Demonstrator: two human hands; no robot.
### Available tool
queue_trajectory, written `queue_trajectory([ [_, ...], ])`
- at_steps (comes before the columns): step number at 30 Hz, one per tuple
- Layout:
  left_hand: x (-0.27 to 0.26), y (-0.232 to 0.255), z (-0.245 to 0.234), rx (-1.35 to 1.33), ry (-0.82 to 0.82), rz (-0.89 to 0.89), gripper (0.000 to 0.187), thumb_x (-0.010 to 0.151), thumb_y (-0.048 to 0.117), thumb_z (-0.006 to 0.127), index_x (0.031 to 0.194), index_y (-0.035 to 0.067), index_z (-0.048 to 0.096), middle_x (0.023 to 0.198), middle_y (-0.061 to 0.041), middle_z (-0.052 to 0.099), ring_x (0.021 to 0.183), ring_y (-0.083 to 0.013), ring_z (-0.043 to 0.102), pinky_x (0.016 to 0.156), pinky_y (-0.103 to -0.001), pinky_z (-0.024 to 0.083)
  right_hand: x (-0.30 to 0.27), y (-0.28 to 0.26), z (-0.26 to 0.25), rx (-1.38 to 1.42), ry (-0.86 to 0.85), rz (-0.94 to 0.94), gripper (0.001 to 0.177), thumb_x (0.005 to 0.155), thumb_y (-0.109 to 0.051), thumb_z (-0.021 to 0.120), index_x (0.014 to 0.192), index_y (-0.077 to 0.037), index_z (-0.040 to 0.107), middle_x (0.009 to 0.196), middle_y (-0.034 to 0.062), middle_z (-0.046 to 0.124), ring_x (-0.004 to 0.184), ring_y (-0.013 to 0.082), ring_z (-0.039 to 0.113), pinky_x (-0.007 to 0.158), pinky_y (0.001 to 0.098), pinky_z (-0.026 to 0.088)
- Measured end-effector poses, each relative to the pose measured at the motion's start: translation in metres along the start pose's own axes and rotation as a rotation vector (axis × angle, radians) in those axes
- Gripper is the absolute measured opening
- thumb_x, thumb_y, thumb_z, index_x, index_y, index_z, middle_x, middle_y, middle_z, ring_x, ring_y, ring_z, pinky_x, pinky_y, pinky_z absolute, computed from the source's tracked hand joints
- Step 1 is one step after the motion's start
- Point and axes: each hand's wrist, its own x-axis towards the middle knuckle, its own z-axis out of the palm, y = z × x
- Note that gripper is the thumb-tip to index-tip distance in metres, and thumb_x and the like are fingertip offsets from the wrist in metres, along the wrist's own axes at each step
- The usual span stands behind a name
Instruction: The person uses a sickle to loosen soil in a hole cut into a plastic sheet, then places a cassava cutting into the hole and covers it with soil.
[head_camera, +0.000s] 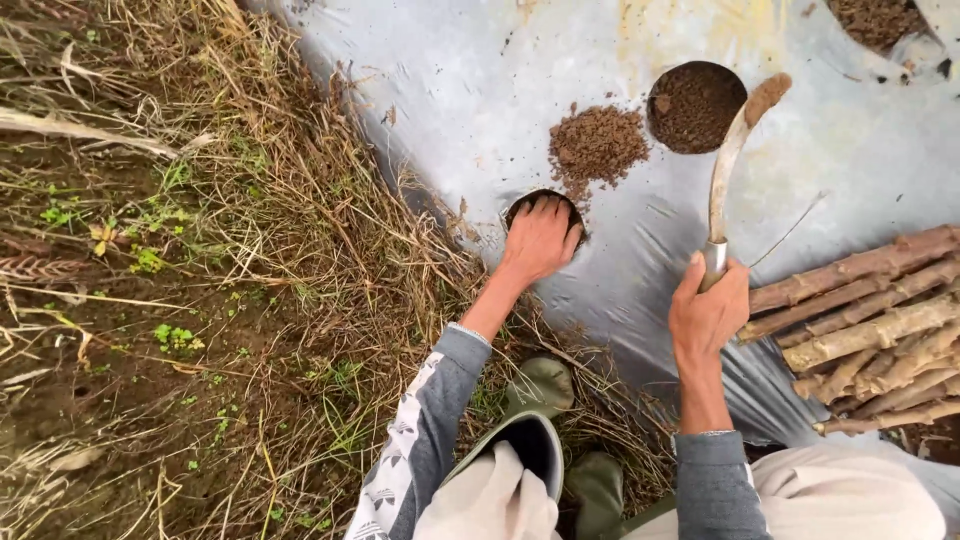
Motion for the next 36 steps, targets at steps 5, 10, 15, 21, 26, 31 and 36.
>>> queue_trajectory([
  [5, -0.005, 0.005, -0.004, -0.003, 0.007, -0.002, 0.046, 0.1, 0.04, 0.04, 0.11, 0.004, 0.065, 0.099, -0.017, 0.069, 0.098, -0.0316, 0.069, 0.082, -0.042, 0.052, 0.006, -0.001, 0.001, -0.055, 0.061, 0.02, 0.033, 0.113, -0.034, 0.067, 0.113, -0.001, 0.059, 0.084, 0.0077, 0.053, 0.072, 0.0311, 0.062, 0.065, 0.0391, 0.052],
  [10, 0.0, 0.003, -0.01, 0.006, 0.02, -0.025, 0.045, 0.098, 0.044, 0.041, 0.106, 0.006, 0.064, 0.094, -0.015, 0.068, 0.094, -0.0299, 0.069, 0.079, -0.041, 0.053, 0.01, -0.004, 0.014, -0.082, 0.06, 0.045, 0.037, 0.109, -0.039, 0.074, 0.11, -0.005, 0.059, 0.085, 0.0074, 0.054, 0.076, 0.0305, 0.062, 0.065, 0.041, 0.051],
  [15, 0.013, 0.009, -0.057, -0.07, 0.015, 0.045, 0.033, 0.095, 0.035, 0.05, 0.091, 0.006, 0.067, 0.067, -0.011, 0.064, 0.061, -0.0283, 0.069, 0.052, -0.037, 0.052, 0.016, -0.014, 0.014, -0.14, 0.072, 0.041, 0.043, 0.111, -0.047, 0.068, 0.106, -0.006, 0.058, 0.083, 0.0046, 0.054, 0.078, 0.0272, 0.062, 0.061, 0.0398, 0.054],
  [21, 0.023, 0.004, -0.047, 0.003, 0.25, 0.074, 0.026, 0.095, 0.029, 0.054, 0.073, 0.016, 0.056, 0.055, -0.002, 0.057, 0.049, -0.0195, 0.062, 0.042, -0.026, 0.046, 0.012, -0.008, 0.02, -0.185, 0.069, 0.04, 0.043, 0.109, -0.048, 0.069, 0.104, -0.007, 0.057, 0.082, 0.0037, 0.053, 0.08, 0.0262, 0.062, 0.06, 0.039, 0.055],
  [26, 0.028, 0.018, -0.063, 0.011, 0.475, 0.102, 0.027, 0.089, 0.022, 0.059, 0.064, 0.017, 0.049, 0.05, 0.002, 0.043, 0.042, -0.0144, 0.052, 0.038, -0.021, 0.041, 0.014, -0.011, 0.019, -0.238, 0.072, 0.035, 0.041, 0.109, -0.049, 0.068, 0.106, -0.01, 0.058, 0.081, 0.0008, 0.051, 0.079, 0.0276, 0.064, 0.057, 0.0398, 0.059],
  [31, 0.087, 0.047, -0.084, -0.042, 0.606, 0.221, 0.022, 0.088, 0.021, 0.054, 0.066, 0.018, 0.049, 0.054, 0.005, 0.045, 0.045, -0.0095, 0.045, 0.04, -0.019, 0.039, 0.02, -0.022, 0.012, -0.258, 0.074, 0.019, 0.041, 0.11, -0.048, 0.067, 0.105, -0.008, 0.058, 0.082, 0.0043, 0.053, 0.078, 0.0324, 0.066, 0.055, 0.0439, 0.058],
  [36, 0.144, 0.062, -0.078, -0.047, 0.713, 0.408, 0.03, 0.101, 0.03, 0.049, 0.078, 0.011, 0.053, 0.077, -0.004, 0.046, 0.069, -0.0202, 0.048, 0.063, -0.031, 0.04, 0.015, -0.014, 0.018, -0.319, 0.054, 0.027, 0.045, 0.11, -0.054, 0.062, 0.108, -0.009, 0.058, 0.086, 0.0051, 0.055, 0.088, 0.0359, 0.069, 0.061, 0.0442, 0.061],
])
